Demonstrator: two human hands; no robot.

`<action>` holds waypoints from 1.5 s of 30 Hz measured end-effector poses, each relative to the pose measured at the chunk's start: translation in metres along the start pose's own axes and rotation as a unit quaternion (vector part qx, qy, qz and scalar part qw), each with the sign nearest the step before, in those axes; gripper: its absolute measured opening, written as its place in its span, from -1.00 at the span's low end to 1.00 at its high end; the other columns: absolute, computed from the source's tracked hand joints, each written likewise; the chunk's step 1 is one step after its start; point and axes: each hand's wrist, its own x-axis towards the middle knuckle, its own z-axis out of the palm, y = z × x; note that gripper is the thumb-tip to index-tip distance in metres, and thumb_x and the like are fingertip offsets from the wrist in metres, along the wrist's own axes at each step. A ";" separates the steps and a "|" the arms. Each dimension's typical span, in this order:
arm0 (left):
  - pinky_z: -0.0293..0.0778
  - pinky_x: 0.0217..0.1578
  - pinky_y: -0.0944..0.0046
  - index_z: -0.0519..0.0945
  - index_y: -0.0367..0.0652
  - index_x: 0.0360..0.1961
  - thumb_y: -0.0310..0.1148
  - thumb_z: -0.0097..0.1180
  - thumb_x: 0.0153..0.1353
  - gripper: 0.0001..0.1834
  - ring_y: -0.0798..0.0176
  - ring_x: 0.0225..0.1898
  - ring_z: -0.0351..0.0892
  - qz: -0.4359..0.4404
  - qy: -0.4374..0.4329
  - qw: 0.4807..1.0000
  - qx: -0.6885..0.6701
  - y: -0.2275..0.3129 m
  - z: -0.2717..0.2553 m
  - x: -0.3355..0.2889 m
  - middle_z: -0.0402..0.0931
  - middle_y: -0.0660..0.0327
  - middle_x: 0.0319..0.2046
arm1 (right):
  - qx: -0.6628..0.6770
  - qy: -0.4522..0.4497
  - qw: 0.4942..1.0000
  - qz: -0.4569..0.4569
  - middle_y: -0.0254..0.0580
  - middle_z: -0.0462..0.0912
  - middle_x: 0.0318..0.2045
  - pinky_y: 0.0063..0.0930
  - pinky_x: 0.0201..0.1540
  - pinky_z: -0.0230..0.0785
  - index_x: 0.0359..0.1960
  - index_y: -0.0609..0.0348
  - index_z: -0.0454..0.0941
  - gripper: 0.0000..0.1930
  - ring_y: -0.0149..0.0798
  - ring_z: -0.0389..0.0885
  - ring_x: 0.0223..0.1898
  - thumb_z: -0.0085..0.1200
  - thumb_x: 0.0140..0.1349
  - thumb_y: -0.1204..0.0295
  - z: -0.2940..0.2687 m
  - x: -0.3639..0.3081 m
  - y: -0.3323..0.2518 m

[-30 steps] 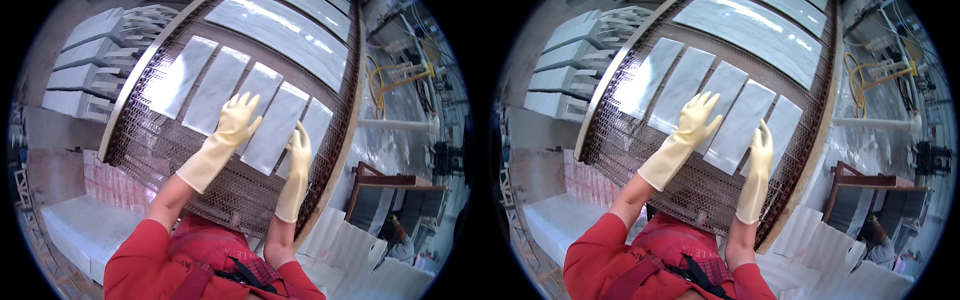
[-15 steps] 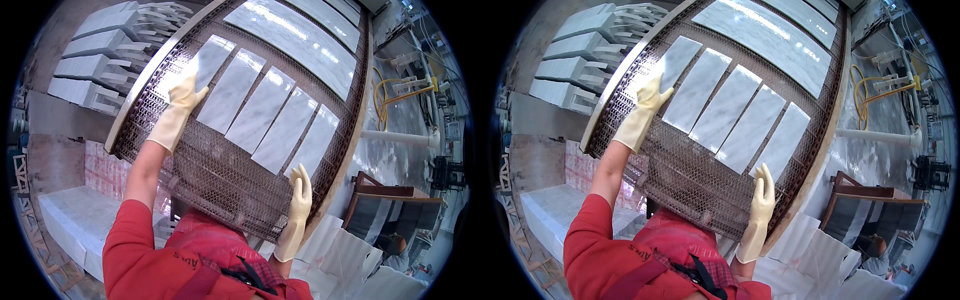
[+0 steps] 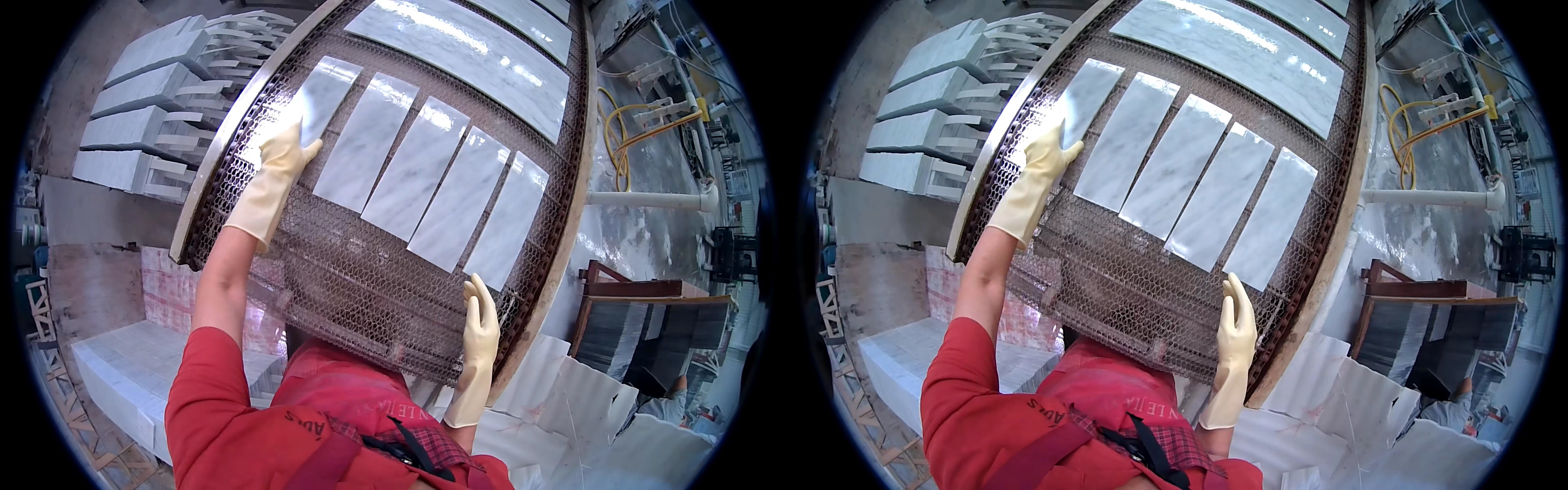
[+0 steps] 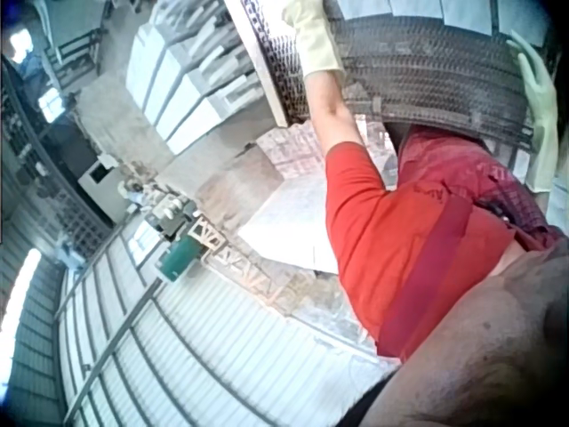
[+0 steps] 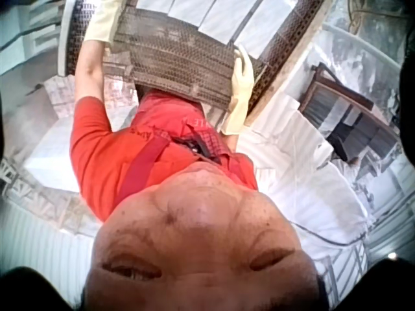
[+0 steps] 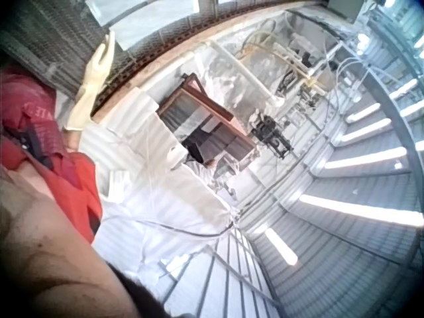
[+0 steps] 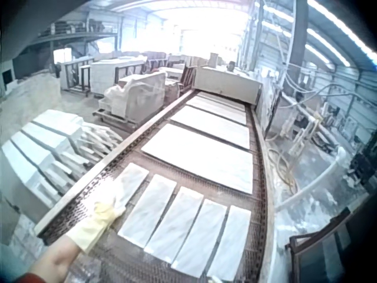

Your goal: The person picks up rectangular white tiles from a stack and places them one by one onto a moving conveyor belt. The person arranges the tiles in neat rows as the belt advances, continuing the process throughout the clip.

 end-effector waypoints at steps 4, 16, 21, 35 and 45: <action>0.53 0.32 -0.01 0.36 -0.25 0.48 0.01 0.43 0.29 -0.11 -0.19 0.25 0.64 0.006 0.000 1.000 0.013 -0.001 -0.002 0.003 0.58 -0.21 0.27 | 0.010 -0.008 1.000 -0.011 -0.11 0.60 0.36 -0.34 0.50 0.33 0.45 0.11 0.52 -0.58 -0.24 0.54 0.41 -0.07 0.62 0.50 0.005 -0.003 -0.004; 0.44 0.31 -0.27 0.41 -0.02 0.44 0.16 0.28 0.37 -0.24 -0.06 0.35 0.45 0.093 0.002 0.990 0.105 0.088 0.025 -0.003 0.45 0.06 0.32 | -0.041 -0.014 0.999 0.003 -0.11 0.62 0.34 -0.34 0.48 0.35 0.47 0.11 0.49 -0.56 -0.23 0.56 0.39 -0.05 0.61 0.48 0.005 -0.009 -0.005; 0.34 0.30 -0.49 0.41 0.02 0.44 0.15 0.36 0.27 -0.18 -0.15 0.41 0.36 0.037 -0.054 0.990 0.123 0.148 0.039 0.002 0.36 0.09 0.42 | -0.018 -0.025 0.999 -0.035 -0.07 0.60 0.37 -0.34 0.49 0.34 0.46 0.15 0.49 -0.54 -0.22 0.54 0.41 -0.03 0.58 0.54 0.008 -0.017 -0.003; 0.60 0.09 -0.22 0.46 0.04 0.35 0.04 0.50 0.10 -0.18 -0.17 0.28 0.51 0.042 -0.038 0.996 0.075 0.130 0.038 0.021 0.39 0.13 0.33 | -0.023 0.009 0.999 -0.027 -0.06 0.63 0.33 -0.35 0.47 0.36 0.45 0.15 0.50 -0.56 -0.22 0.58 0.38 -0.03 0.58 0.54 -0.010 -0.032 0.031; 0.58 0.15 -0.27 0.37 0.09 0.48 0.09 0.46 0.16 -0.10 -0.23 0.34 0.44 0.066 -0.064 0.990 0.104 0.126 0.039 0.022 0.35 0.12 0.41 | -0.020 -0.011 0.999 -0.049 -0.06 0.63 0.34 -0.33 0.47 0.37 0.45 0.19 0.50 -0.56 -0.22 0.58 0.38 -0.03 0.59 0.53 0.004 -0.032 0.018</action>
